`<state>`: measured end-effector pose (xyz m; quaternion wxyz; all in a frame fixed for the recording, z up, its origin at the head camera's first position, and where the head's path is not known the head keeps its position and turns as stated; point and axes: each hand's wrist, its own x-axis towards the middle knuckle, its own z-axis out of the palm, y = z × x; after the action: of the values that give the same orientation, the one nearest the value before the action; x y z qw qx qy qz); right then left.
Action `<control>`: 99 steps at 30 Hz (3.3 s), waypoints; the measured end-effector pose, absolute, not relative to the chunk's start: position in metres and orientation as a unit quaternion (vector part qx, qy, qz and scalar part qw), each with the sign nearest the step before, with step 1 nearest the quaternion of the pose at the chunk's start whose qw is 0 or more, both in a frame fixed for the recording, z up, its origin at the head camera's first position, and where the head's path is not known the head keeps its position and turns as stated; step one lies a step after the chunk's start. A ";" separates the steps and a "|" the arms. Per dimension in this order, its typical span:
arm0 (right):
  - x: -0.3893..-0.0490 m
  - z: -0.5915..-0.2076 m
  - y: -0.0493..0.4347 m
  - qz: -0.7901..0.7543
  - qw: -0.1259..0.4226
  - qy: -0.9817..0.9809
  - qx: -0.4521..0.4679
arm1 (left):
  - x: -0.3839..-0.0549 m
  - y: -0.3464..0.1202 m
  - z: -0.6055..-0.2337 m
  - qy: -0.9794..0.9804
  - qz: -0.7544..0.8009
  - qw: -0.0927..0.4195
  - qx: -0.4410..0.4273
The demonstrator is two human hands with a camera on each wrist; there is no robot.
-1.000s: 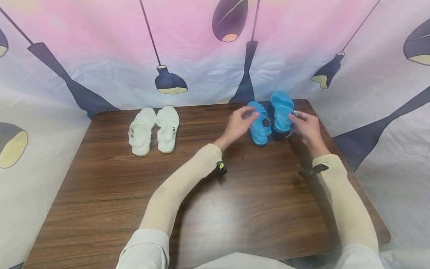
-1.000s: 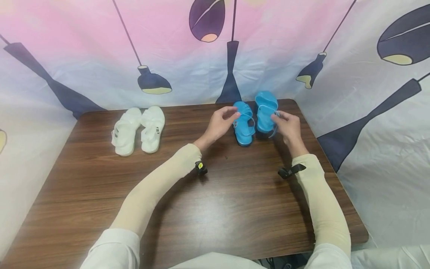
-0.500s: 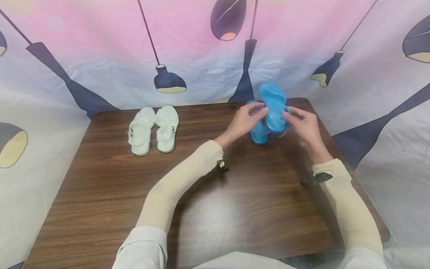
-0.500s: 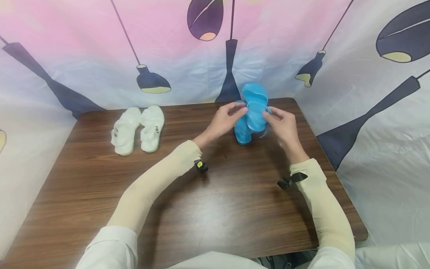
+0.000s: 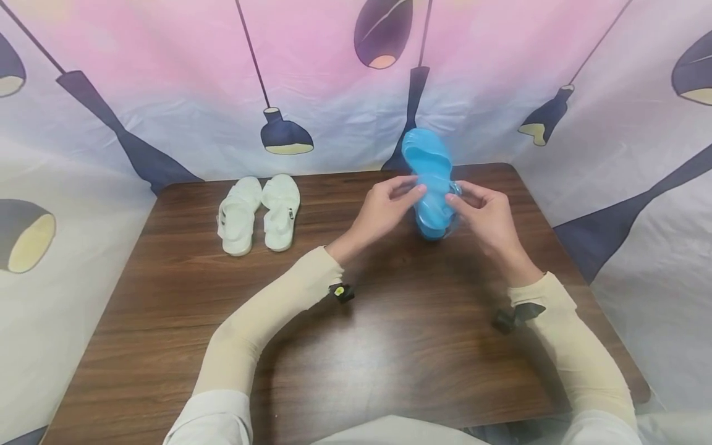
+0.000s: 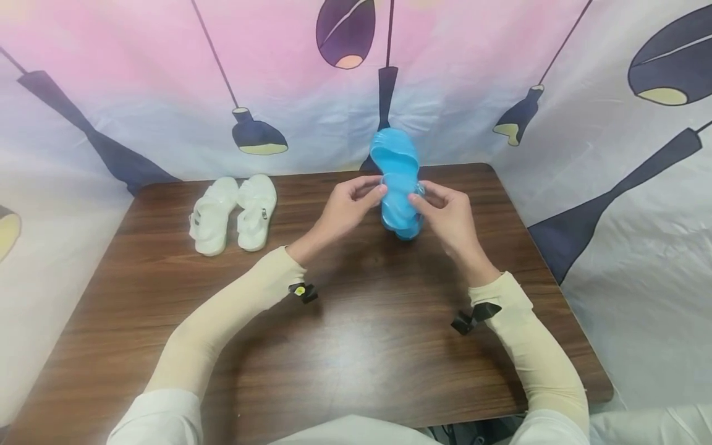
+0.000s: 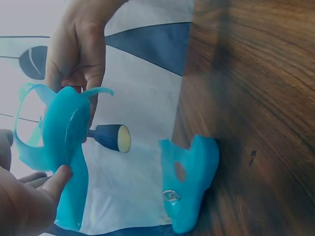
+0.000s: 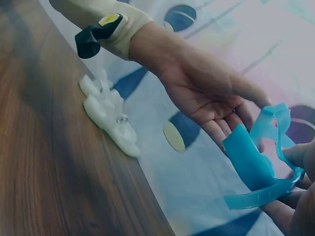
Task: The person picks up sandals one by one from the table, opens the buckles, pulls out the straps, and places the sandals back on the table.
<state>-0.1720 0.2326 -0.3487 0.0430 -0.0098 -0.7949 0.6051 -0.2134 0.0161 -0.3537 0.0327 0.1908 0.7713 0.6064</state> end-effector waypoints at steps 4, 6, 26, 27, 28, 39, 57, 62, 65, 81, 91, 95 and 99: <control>-0.168 -0.350 0.219 0.602 0.036 -0.798 0.008 | -0.204 0.000 -0.352 0.773 0.604 0.022 0.191; -0.166 -0.352 0.213 0.601 0.030 -0.798 0.015 | -0.199 -0.008 -0.353 0.773 0.605 0.023 0.190; -0.156 -0.383 0.159 0.591 -0.064 -0.801 0.068 | -0.164 -0.074 -0.390 0.760 0.634 0.037 0.136; -0.156 -0.385 0.157 0.590 -0.065 -0.801 0.072 | -0.163 -0.076 -0.393 0.757 0.639 0.040 0.132; -0.157 -0.388 0.155 0.587 -0.067 -0.803 0.075 | -0.162 -0.077 -0.396 0.754 0.643 0.043 0.128; -0.155 -0.412 0.140 0.566 -0.087 -0.815 0.090 | -0.153 -0.093 -0.421 0.738 0.663 0.065 0.103; -0.148 -0.442 0.125 0.546 -0.131 -0.824 0.070 | -0.142 -0.108 -0.455 0.760 0.636 0.103 0.086; -0.147 -0.448 0.123 0.547 -0.150 -0.822 0.060 | -0.141 -0.111 -0.461 0.759 0.635 0.113 0.087; -0.147 -0.450 0.122 0.548 -0.160 -0.819 0.055 | -0.141 -0.112 -0.465 0.757 0.637 0.118 0.083; -0.148 -0.455 0.121 0.539 -0.176 -0.822 0.053 | -0.139 -0.117 -0.467 0.762 0.624 0.157 0.075; -0.148 -0.458 0.126 0.510 -0.165 -0.841 0.077 | -0.145 -0.114 -0.462 0.758 0.628 0.173 0.036; -0.147 -0.459 0.129 0.511 -0.174 -0.839 0.072 | -0.149 -0.110 -0.457 0.772 0.618 0.149 0.023; -0.146 -0.459 0.132 0.526 -0.175 -0.830 0.065 | -0.155 -0.106 -0.449 0.813 0.571 0.098 0.068</control>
<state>-0.1457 0.1318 -0.4588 -0.1750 0.0649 -0.8300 0.5257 -0.1546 -0.1060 -0.4485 0.0977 0.0676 0.8126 0.5706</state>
